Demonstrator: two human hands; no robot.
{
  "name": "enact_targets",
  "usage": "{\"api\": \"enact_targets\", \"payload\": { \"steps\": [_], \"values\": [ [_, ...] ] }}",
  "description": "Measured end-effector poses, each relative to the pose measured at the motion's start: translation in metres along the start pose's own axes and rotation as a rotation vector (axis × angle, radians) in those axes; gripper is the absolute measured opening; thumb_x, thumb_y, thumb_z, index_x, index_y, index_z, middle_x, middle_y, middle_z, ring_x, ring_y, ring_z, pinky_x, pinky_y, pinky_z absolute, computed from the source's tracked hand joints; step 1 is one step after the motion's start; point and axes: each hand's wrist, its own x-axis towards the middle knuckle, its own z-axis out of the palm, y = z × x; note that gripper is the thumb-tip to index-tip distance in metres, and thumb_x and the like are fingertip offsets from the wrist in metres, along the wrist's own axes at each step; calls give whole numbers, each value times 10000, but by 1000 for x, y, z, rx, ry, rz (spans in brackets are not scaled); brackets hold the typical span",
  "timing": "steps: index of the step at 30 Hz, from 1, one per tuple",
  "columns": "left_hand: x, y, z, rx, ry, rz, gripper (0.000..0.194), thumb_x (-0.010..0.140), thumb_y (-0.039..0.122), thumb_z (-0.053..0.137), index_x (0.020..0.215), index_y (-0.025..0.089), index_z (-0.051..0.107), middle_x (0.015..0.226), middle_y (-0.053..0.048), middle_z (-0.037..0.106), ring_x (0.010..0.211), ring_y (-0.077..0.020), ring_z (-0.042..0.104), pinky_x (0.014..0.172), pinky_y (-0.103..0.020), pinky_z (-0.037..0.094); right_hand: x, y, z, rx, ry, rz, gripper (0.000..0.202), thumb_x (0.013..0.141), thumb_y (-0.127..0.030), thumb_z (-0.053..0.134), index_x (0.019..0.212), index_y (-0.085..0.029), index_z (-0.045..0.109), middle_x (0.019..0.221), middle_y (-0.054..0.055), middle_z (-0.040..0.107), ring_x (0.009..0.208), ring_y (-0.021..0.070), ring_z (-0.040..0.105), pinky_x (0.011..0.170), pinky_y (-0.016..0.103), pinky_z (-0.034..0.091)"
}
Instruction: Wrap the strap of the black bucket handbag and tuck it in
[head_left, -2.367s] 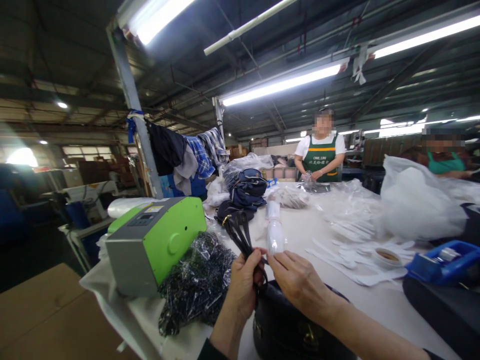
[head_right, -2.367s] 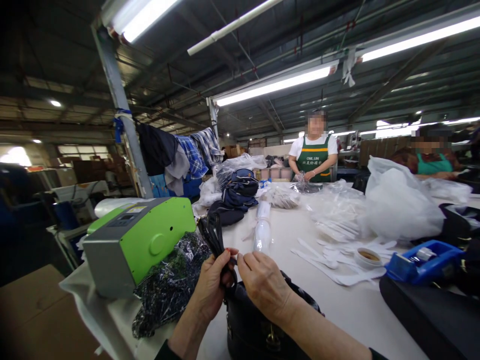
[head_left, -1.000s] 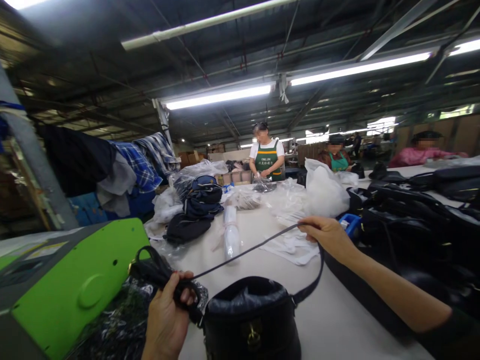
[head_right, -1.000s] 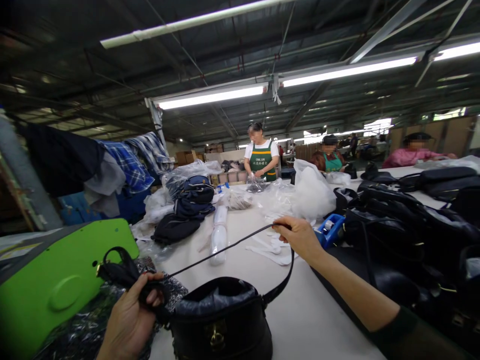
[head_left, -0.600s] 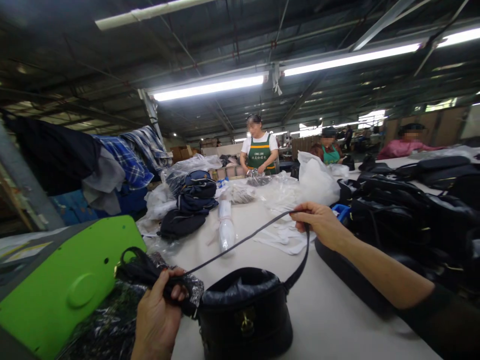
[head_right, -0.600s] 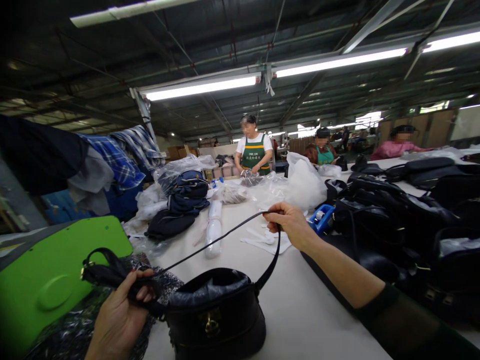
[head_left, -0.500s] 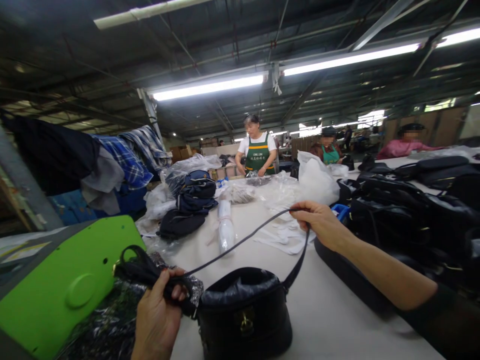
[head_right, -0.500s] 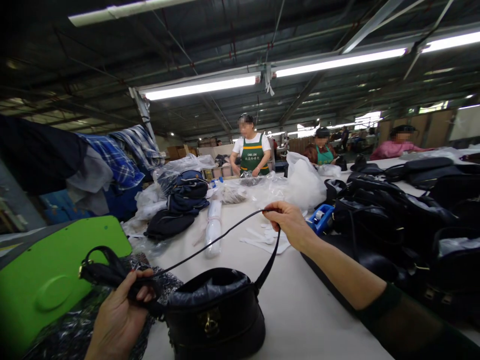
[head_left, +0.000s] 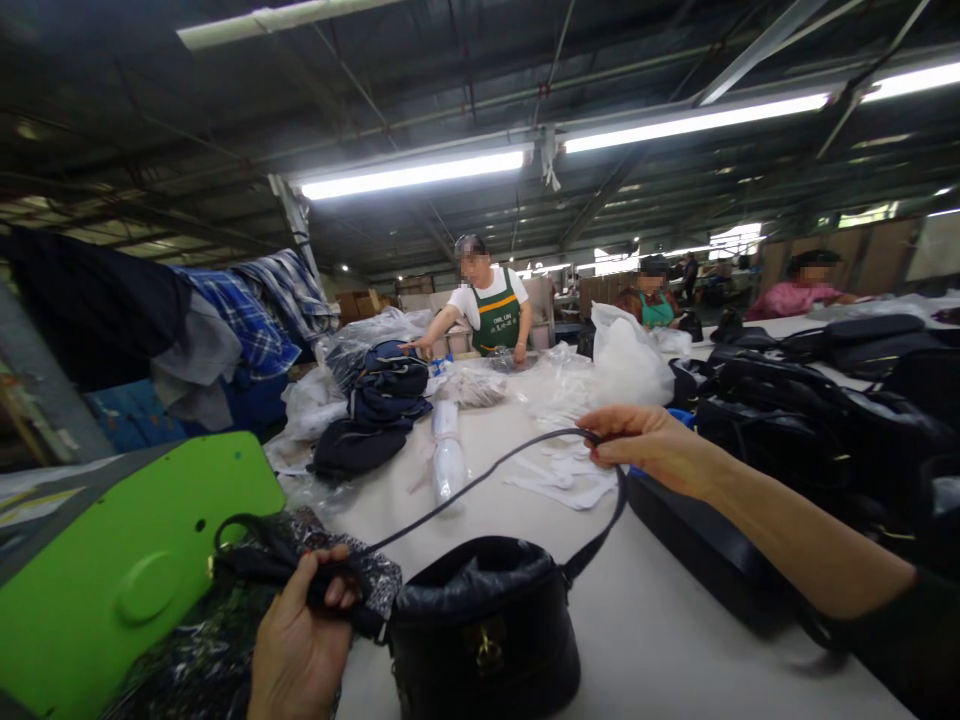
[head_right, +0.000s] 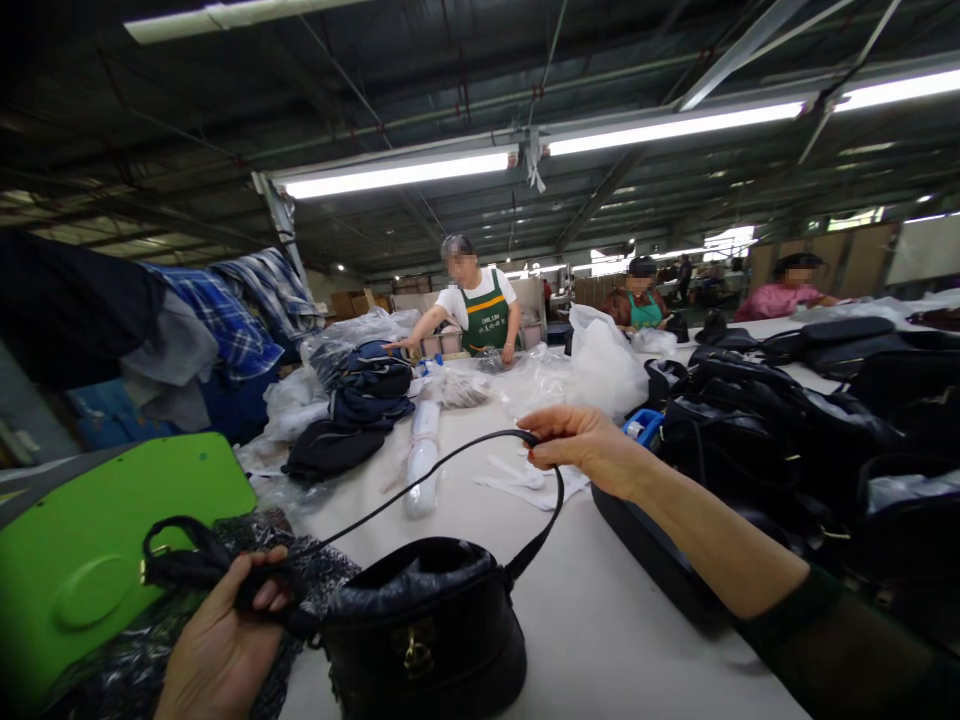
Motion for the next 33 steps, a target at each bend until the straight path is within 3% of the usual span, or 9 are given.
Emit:
{"api": "enact_targets", "payload": {
  "steps": [4, 6, 11, 17, 22, 27, 33],
  "values": [
    [4, -1, -6, 0, -30, 11, 87, 698, 154, 563, 616, 134, 538, 648, -15, 579, 406, -62, 345, 372, -159, 352, -1, 12, 10, -602, 309, -438, 150, 643, -202, 638, 790, -179, 662, 730, 32, 676, 639, 162, 619, 641, 290, 494],
    [6, -2, -10, 6, -46, 23, 76, 682, 171, 585, 631, 138, 539, 667, -17, 581, 420, -64, 347, 386, -163, 359, 0, 20, 11, -905, 437, -644, 142, 723, -150, 534, 797, -174, 652, 756, 46, 665, 652, 169, 622, 640, 287, 486],
    [6, -1, -12, -20, -14, 23, 62, 695, 166, 565, 643, 136, 549, 686, -25, 590, 430, -68, 339, 383, -162, 352, 7, 31, 12, -1250, 547, -869, 243, 809, -98, 420, 894, -160, 639, 839, 76, 635, 777, 197, 625, 685, 282, 492],
    [3, -2, -12, -17, -22, -7, 74, 713, 172, 570, 650, 142, 547, 682, -18, 585, 437, -70, 351, 397, -165, 364, 12, 31, 20, -1057, 486, -773, 302, 809, -101, 372, 995, -142, 607, 934, 108, 618, 801, 199, 627, 713, 304, 507],
    [7, -4, -17, 10, -59, 9, 118, 746, 221, 591, 674, 139, 545, 695, -19, 572, 440, -68, 344, 405, -173, 366, 15, 27, 29, -944, 448, -749, 291, 773, -84, 347, 938, -153, 577, 823, 55, 632, 607, 128, 630, 613, 247, 517],
    [7, -5, -19, -53, -76, -43, 129, 774, 212, 588, 684, 129, 547, 701, -26, 569, 451, -68, 359, 415, -171, 381, 17, 21, 38, -821, 434, -693, 279, 749, -136, 343, 884, -140, 587, 719, 42, 634, 523, 133, 614, 567, 266, 514],
    [4, -8, -17, -113, -69, -1, 126, 773, 205, 596, 687, 125, 551, 688, -27, 581, 434, -64, 362, 401, -170, 378, 18, 19, 40, -799, 438, -600, 310, 715, -192, 357, 877, -153, 618, 743, 54, 667, 612, 172, 642, 629, 310, 517]
  ]
}}
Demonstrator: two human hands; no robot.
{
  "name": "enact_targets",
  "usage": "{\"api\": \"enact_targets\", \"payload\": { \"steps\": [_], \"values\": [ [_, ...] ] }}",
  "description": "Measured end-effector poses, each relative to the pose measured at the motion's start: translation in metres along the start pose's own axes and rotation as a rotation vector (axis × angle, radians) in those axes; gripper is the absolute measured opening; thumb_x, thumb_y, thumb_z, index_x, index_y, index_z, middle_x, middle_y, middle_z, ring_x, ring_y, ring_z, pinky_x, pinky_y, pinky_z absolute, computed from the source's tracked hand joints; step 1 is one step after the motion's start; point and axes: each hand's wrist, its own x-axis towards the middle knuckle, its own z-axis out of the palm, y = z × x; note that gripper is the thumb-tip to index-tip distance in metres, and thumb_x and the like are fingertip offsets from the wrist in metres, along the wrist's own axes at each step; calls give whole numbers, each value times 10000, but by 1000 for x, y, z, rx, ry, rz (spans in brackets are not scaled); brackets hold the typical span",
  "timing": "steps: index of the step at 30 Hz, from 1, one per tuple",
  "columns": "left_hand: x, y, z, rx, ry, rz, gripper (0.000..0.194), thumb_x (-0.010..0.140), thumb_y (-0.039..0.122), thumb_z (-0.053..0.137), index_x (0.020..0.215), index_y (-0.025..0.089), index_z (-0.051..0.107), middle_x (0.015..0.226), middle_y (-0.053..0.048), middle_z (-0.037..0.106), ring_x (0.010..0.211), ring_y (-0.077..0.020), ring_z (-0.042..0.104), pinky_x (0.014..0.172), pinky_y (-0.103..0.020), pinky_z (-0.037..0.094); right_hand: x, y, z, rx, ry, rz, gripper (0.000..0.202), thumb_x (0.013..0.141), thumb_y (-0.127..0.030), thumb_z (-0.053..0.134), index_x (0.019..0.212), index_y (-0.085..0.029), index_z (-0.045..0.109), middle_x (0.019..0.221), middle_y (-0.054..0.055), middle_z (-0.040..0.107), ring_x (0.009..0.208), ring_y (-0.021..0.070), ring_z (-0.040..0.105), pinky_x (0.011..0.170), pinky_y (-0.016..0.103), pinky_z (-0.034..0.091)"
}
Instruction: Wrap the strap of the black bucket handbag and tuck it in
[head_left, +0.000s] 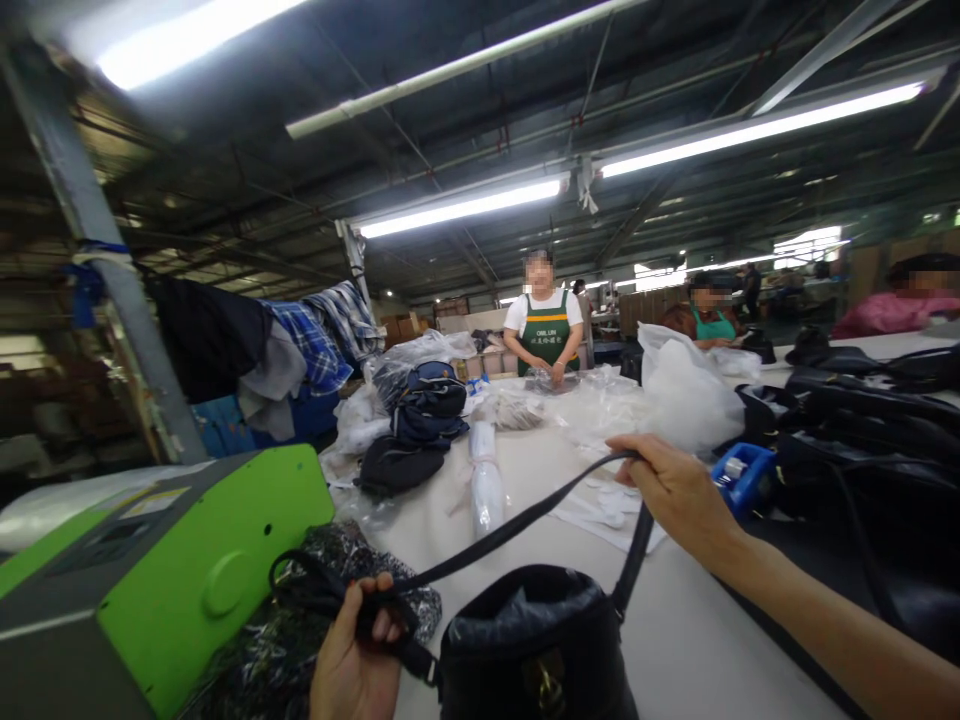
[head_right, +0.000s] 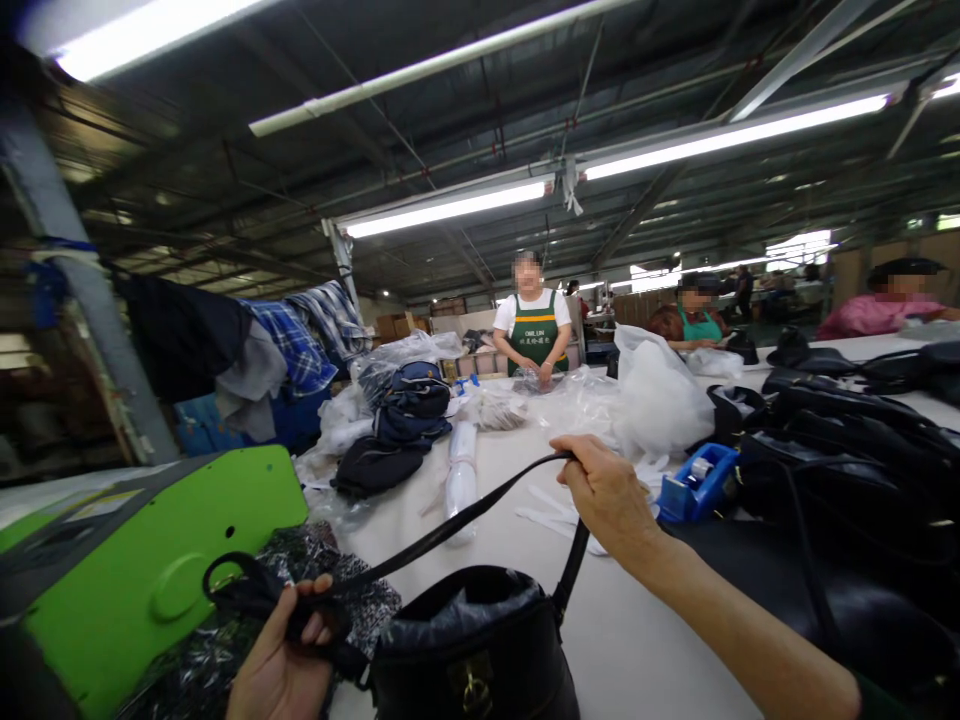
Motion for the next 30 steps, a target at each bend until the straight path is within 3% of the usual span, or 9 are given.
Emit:
{"api": "enact_targets", "payload": {
  "steps": [5, 9, 13, 16, 19, 22, 25, 30],
  "values": [
    [-1, -3, -2, -21, -33, 19, 107, 758, 203, 617, 709, 120, 570, 699, -29, 590, 425, -61, 376, 397, -170, 382, -1, -2, 5, -107, -38, -134, 291, 705, -159, 393, 859, -163, 640, 791, 60, 674, 734, 199, 651, 656, 313, 509],
    [-3, -3, -1, -62, -32, 15, 100, 754, 185, 605, 691, 115, 571, 681, -30, 587, 413, -56, 378, 387, -160, 375, -1, -14, 2, -307, -190, -215, 393, 674, -60, 407, 959, -161, 658, 937, 86, 674, 828, 227, 639, 713, 345, 495],
    [-4, -4, 0, -112, -47, 19, 88, 731, 167, 594, 676, 100, 580, 666, -43, 593, 399, -51, 384, 382, -158, 376, -6, -33, -5, -451, -586, -180, 498, 619, -11, 487, 1037, -223, 655, 1068, 81, 654, 989, 278, 593, 832, 416, 435],
    [-5, -5, 2, -125, -45, 25, 84, 721, 162, 587, 667, 99, 579, 656, -46, 596, 393, -50, 382, 379, -158, 371, -16, -47, -8, -354, -907, -71, 429, 674, -84, 542, 1051, -262, 642, 895, 34, 693, 858, 240, 624, 751, 355, 429],
    [-7, -7, 5, -124, -70, 48, 106, 696, 198, 641, 683, 117, 573, 677, -35, 605, 406, -47, 386, 391, -152, 365, -25, -59, -3, -238, -1068, -37, 261, 734, -152, 529, 937, -254, 658, 745, 5, 671, 731, 197, 606, 626, 277, 382],
    [-11, -8, 8, -102, -103, 52, 266, 584, 261, 773, 700, 129, 573, 675, -22, 612, 404, -41, 379, 397, -153, 360, -29, -66, 10, -88, -1155, -33, 146, 733, -137, 498, 740, -202, 629, 706, -6, 639, 664, 147, 568, 571, 232, 339],
    [-17, -9, 11, -63, -157, 57, 394, 481, 305, 853, 697, 127, 576, 659, -17, 613, 402, -40, 379, 392, -158, 349, -29, -71, 27, 34, -1144, -40, 159, 778, -165, 459, 716, -183, 604, 694, -3, 623, 652, 133, 548, 573, 221, 340],
    [-24, -10, 14, -2, -245, 60, 399, 548, 364, 833, 741, 117, 587, 734, -59, 648, 409, -40, 387, 401, -168, 331, -28, -84, 51, 140, -1055, -107, 275, 886, -299, 369, 754, -185, 582, 692, 9, 610, 634, 136, 542, 568, 224, 375]
  ]
}}
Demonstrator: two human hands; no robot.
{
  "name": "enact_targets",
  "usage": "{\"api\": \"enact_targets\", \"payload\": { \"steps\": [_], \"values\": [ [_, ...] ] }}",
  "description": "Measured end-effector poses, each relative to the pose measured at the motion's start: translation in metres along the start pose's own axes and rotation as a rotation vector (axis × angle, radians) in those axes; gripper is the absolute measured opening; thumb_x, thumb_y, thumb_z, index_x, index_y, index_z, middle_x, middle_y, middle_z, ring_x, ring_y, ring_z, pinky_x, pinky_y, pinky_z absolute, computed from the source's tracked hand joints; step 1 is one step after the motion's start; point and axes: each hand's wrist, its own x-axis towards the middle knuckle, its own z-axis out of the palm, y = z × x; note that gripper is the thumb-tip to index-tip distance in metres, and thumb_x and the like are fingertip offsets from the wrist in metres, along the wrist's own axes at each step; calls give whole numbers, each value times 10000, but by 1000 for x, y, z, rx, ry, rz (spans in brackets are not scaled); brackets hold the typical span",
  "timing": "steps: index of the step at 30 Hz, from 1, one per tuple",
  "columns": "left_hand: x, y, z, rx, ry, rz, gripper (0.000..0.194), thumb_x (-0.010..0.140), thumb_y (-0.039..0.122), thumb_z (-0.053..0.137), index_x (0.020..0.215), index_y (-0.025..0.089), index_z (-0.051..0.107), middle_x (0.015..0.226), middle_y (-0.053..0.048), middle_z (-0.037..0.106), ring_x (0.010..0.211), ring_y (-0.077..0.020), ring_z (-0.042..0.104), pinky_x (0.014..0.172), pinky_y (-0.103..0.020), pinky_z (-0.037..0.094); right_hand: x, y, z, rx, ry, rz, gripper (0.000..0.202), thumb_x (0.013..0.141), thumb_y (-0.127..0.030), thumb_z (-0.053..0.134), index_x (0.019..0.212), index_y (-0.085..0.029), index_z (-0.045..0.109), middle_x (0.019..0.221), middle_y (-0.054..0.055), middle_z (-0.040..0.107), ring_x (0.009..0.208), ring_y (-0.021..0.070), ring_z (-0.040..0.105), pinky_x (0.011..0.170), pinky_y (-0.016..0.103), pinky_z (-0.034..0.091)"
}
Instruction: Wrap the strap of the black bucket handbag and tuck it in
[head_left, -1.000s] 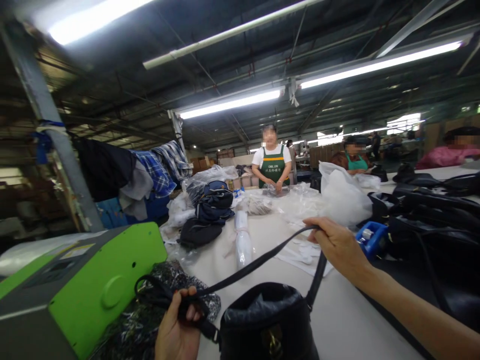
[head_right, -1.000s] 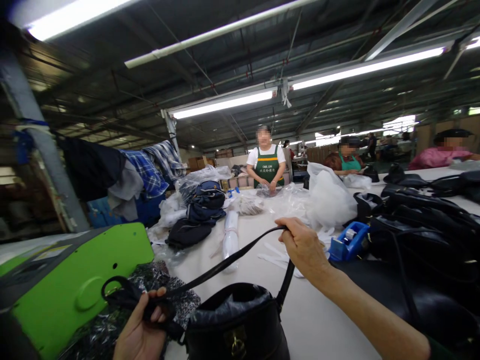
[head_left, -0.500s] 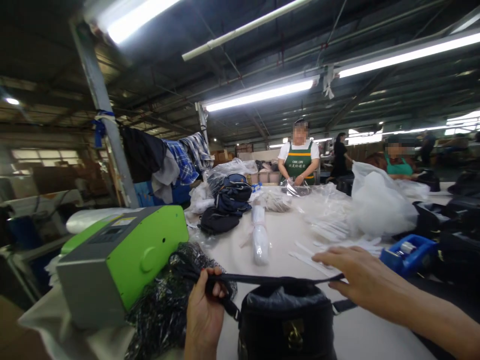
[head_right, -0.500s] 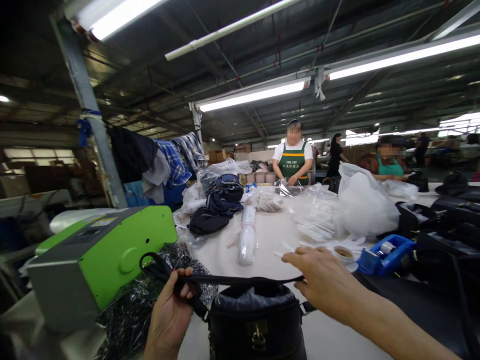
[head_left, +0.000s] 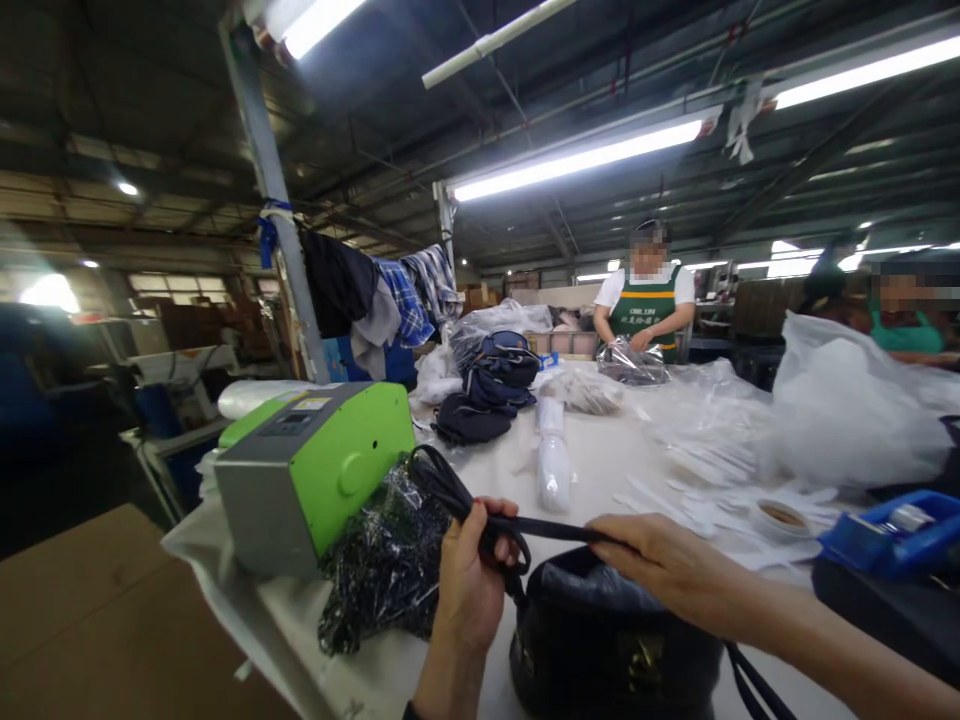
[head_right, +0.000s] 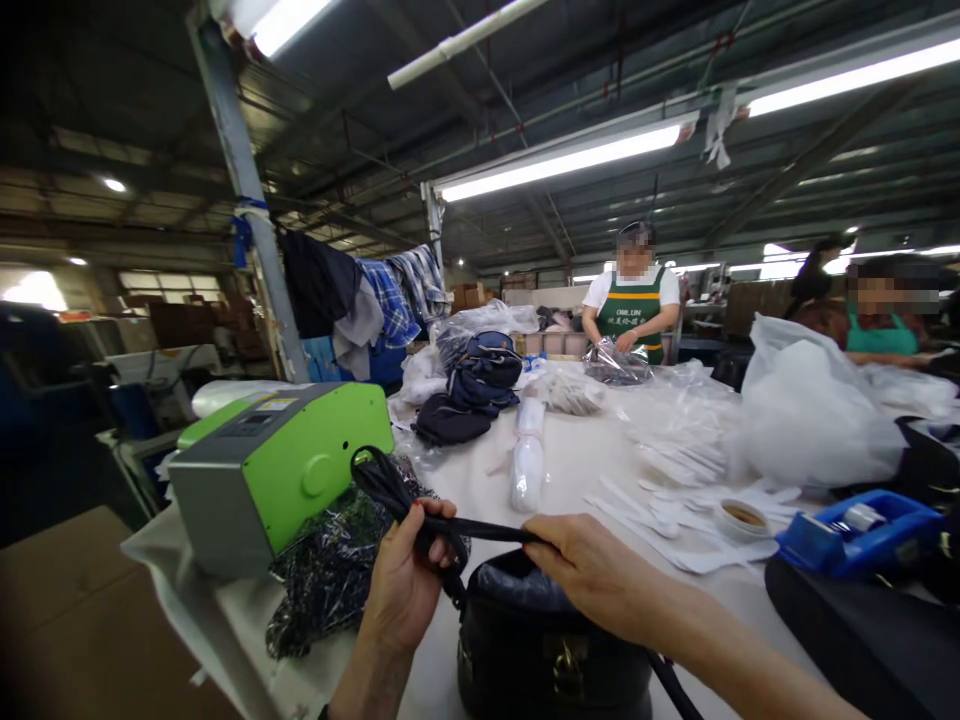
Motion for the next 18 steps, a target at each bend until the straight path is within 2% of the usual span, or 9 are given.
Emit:
{"api": "enact_targets", "payload": {
  "steps": [2, 5, 7, 10, 13, 18],
  "values": [
    [0, -1, -1, 16, -14, -8, 425, 582, 402, 813, 802, 115, 591, 789, -88, 664, 411, -40, 392, 411, -176, 332, 5, -2, 5, -19, 64, -39, 287, 895, -312, 352, 805, -191, 596, 713, 18, 630, 651, 147, 571, 583, 229, 407],
    [1, -3, -4, 34, -27, -15, 462, 621, 445, 784, 886, 127, 579, 734, -68, 658, 411, -53, 406, 432, -192, 337, 9, 1, 7, -174, 309, -128, 330, 896, -279, 319, 1015, -179, 609, 826, 68, 666, 709, 180, 626, 625, 265, 463],
    [2, -4, -5, 39, -41, -13, 468, 625, 461, 780, 887, 133, 573, 677, -37, 635, 417, -60, 413, 440, -196, 333, 10, 5, 3, -321, 472, -177, 375, 901, -262, 301, 1128, -149, 577, 827, 88, 665, 660, 188, 638, 568, 272, 478],
    [3, -4, -7, 42, -66, -8, 474, 614, 470, 785, 874, 135, 574, 635, -9, 599, 421, -60, 405, 434, -193, 310, 11, 8, -4, -479, 655, -241, 387, 920, -271, 301, 1159, -116, 563, 743, 75, 649, 564, 178, 626, 477, 255, 469],
    [3, -3, -7, 41, -78, -18, 478, 617, 475, 780, 883, 135, 575, 603, 6, 570, 416, -58, 393, 427, -189, 288, 12, 7, -5, -571, 722, -320, 365, 929, -248, 308, 1133, -99, 572, 691, 55, 629, 499, 155, 604, 433, 232, 451],
    [4, -3, -6, 33, -63, -36, 550, 607, 506, 776, 944, 126, 564, 599, 10, 556, 416, -57, 375, 419, -188, 271, 12, 3, 7, -682, 713, -458, 347, 905, -121, 288, 1123, -54, 550, 611, 15, 555, 403, 112, 550, 371, 196, 400]
  ]
}}
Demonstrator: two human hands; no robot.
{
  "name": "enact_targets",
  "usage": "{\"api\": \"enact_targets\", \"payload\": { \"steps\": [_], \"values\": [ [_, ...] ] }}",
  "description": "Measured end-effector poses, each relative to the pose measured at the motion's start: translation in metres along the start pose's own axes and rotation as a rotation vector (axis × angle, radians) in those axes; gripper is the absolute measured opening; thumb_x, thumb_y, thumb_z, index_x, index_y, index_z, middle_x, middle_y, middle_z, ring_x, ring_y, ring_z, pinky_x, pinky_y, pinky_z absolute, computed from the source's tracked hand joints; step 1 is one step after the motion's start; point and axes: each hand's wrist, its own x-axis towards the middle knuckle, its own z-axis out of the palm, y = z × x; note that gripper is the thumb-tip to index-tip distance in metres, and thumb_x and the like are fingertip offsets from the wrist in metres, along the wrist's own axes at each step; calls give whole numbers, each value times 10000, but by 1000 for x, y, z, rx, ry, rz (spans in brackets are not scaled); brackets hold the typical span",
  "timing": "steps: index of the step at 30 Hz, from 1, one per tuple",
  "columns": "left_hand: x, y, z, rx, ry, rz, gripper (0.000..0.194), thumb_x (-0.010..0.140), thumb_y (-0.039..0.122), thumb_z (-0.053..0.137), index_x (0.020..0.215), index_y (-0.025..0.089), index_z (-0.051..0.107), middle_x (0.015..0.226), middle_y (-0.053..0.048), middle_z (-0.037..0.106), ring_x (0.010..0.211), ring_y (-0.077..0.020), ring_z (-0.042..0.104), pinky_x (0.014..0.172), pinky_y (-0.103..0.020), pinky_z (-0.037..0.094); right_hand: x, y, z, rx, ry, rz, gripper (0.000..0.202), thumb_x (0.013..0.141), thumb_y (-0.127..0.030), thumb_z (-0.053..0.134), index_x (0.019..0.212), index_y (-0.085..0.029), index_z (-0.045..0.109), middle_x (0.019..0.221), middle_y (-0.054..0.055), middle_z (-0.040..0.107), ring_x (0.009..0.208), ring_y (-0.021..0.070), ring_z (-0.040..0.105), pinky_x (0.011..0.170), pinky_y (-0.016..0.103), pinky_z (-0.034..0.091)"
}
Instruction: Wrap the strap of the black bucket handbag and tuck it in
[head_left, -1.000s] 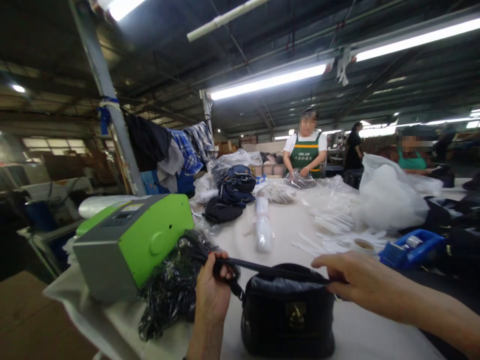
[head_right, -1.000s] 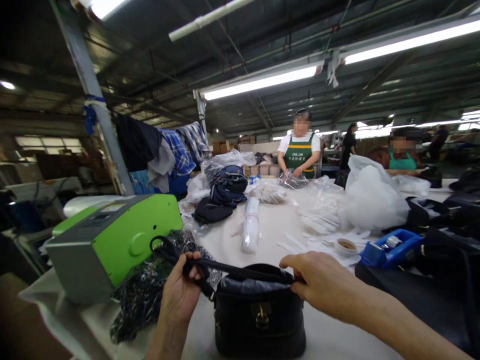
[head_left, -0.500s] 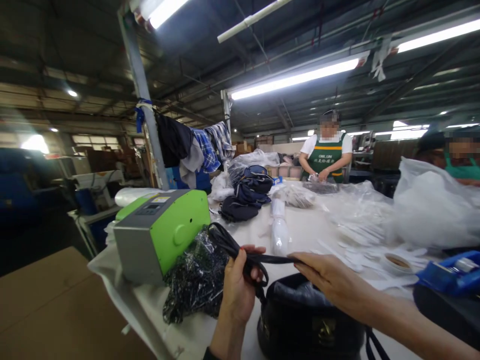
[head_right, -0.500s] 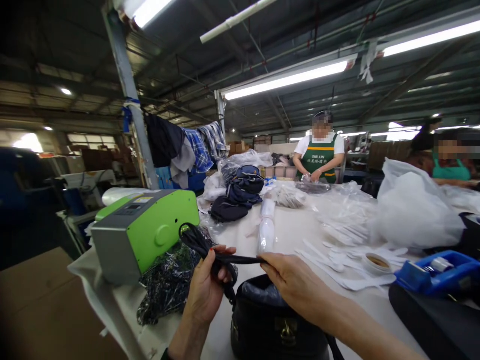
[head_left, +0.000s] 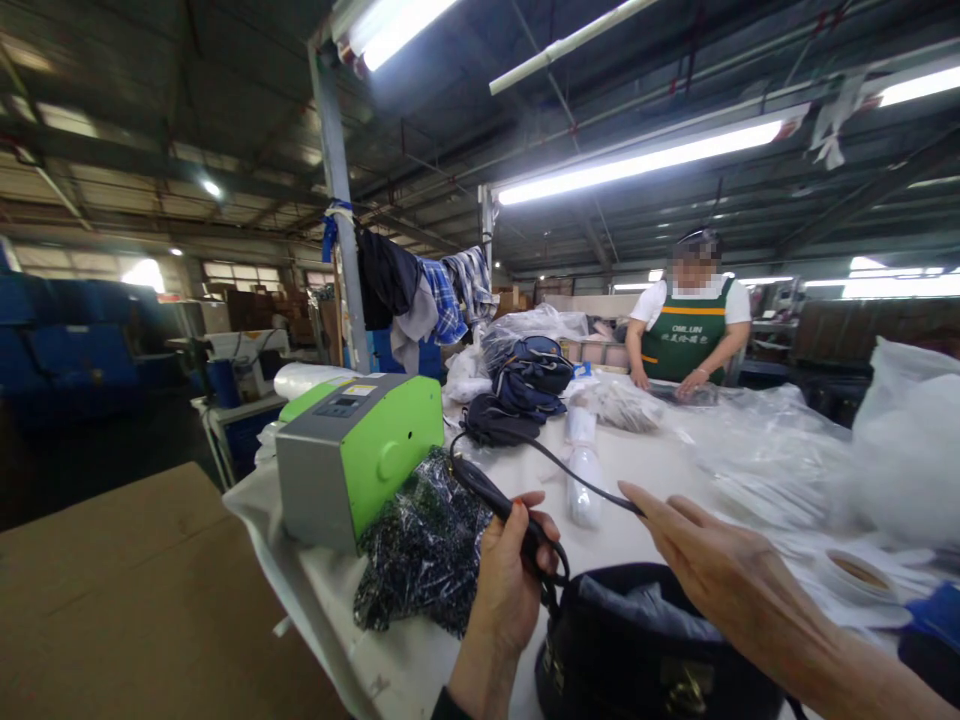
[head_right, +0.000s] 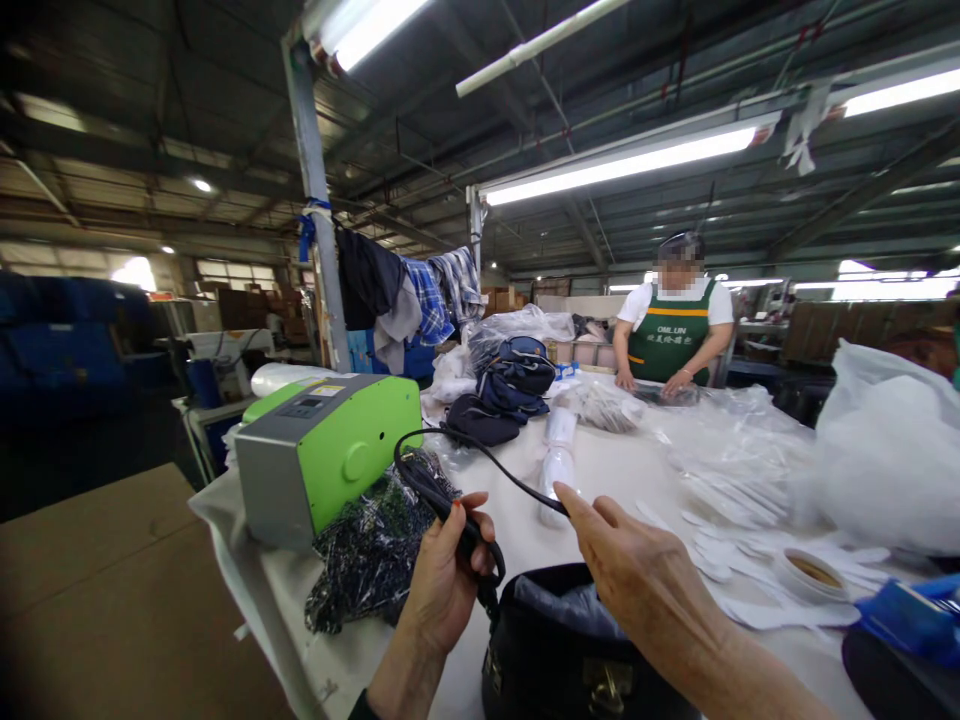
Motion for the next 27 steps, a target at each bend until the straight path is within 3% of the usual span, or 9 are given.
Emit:
{"api": "enact_targets", "payload": {
  "steps": [6, 10, 27],
  "values": [
    [3, 1, 1, -10, 26, -11, 584, 587, 527, 780, 932, 115, 552, 594, 8, 552, 409, -51, 354, 431, -195, 269, -14, -20, 7, -65, -82, -147, 501, 780, 40, 257, 1184, -104, 516, 597, -18, 468, 376, 95, 497, 367, 178, 377],
    [3, 0, 2, -3, 17, -25, 595, 565, 529, 795, 911, 104, 562, 597, 7, 541, 409, -47, 356, 433, -196, 263, -17, -31, 10, -100, -117, -188, 549, 720, 61, 283, 1178, -104, 535, 605, -2, 468, 392, 105, 478, 388, 196, 382],
    [1, 2, 12, 146, -64, -108, 528, 544, 518, 790, 809, 87, 639, 499, 27, 465, 400, -63, 357, 410, -206, 269, -5, -33, 7, -109, -70, -191, 488, 783, 27, 289, 1157, -115, 567, 617, 13, 471, 434, 113, 466, 414, 201, 375]
  ]
}}
